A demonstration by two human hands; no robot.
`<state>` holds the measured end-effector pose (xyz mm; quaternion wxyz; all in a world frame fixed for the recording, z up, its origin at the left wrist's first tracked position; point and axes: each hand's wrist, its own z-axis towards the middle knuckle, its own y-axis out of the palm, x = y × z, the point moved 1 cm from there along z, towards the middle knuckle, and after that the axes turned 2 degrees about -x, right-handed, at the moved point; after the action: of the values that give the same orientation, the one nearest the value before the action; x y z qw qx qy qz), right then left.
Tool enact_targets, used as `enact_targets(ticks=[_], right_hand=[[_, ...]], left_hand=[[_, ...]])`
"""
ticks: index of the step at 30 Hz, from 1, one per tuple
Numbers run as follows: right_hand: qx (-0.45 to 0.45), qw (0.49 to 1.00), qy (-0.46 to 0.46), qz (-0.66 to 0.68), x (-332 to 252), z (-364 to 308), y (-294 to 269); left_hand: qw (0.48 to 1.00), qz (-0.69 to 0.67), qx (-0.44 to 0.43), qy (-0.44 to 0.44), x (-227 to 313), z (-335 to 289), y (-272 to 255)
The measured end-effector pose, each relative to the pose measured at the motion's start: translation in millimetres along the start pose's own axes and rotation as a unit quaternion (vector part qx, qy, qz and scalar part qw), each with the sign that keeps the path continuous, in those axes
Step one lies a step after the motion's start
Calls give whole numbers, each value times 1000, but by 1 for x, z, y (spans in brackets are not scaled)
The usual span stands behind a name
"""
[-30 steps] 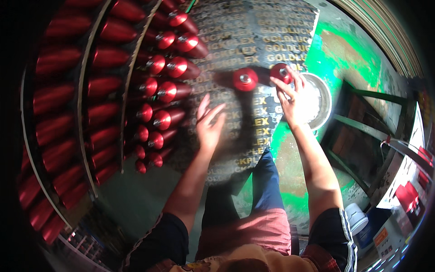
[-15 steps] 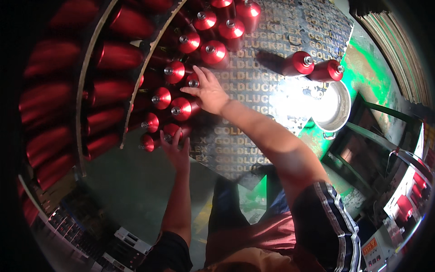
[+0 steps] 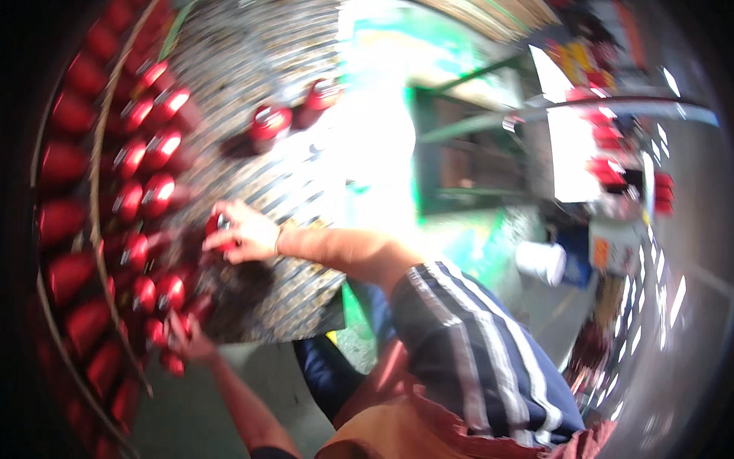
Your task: The person repeatedly picks up red cylindrical cans, dips their openings into a metal bowl containing a white substance, and places them onto a metal tray. The person also briefly handles a plastic bottle and a white cup.
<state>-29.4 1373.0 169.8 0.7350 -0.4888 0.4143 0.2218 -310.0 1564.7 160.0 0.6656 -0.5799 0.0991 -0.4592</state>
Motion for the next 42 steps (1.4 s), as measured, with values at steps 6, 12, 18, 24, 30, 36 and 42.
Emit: enact_targets(ticks=[6, 12, 18, 24, 30, 36, 42], right_hand=[[93, 950, 241, 176, -4, -150, -147], [170, 835, 366, 374, 43, -251, -250], [74, 843, 241, 475, 137, -286, -289], [151, 722, 362, 570, 198, -290, -289], [90, 923, 185, 326, 218, -287, -316], [107, 847, 213, 475, 216, -296, -310], [81, 861, 256, 432, 203, -296, -309]], left_hand=[[932, -170, -217, -237, 50, -10, -23], [644, -598, -371, -299, 219, 12, 52], [554, -622, -485, -267, 373, 19, 169], [543, -593, -510, -306, 444, 6, 270], [566, -594, -515, -249, 481, 24, 281], [572, -595, -545, -149, 483, 31, 282], [699, -476, -533, 26, 459, 19, 265]])
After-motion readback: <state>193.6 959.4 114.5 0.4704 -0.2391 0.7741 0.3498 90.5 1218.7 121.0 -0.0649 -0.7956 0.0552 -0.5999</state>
